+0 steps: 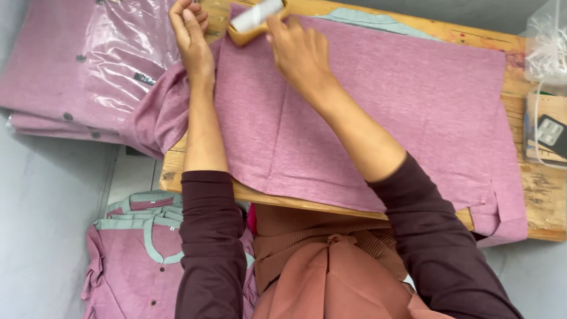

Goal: The person uses a lint roller to clean a pink shirt laid on a wooden table. They roll the sticky roller over the front, sleeves, and back of the shirt, then flip it to treat the other side. The shirt is handled one at a time and repositioned as needed.

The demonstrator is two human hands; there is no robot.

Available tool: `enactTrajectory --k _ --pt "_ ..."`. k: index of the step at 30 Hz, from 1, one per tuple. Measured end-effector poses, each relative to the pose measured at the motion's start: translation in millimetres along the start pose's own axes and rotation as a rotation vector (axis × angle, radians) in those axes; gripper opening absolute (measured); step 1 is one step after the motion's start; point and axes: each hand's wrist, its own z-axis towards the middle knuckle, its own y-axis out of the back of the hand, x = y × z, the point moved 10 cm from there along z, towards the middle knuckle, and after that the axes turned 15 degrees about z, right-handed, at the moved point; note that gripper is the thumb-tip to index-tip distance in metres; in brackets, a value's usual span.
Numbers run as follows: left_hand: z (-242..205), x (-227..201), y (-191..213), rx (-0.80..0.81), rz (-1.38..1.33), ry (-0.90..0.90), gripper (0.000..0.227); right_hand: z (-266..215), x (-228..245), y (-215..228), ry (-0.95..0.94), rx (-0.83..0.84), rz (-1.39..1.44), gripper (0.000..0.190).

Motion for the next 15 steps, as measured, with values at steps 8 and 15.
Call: enactTrajectory --k 8,15 --pt "-1 -15 -4 0.016 0.027 -0.025 0.032 20 9 -2 0.177 -0.186 -0.07 0.025" --pt "-2 -35 -31 0.163 0.397 -0.214 0.025 -116 10 73 0.145 -0.047 -0.031 0.031"
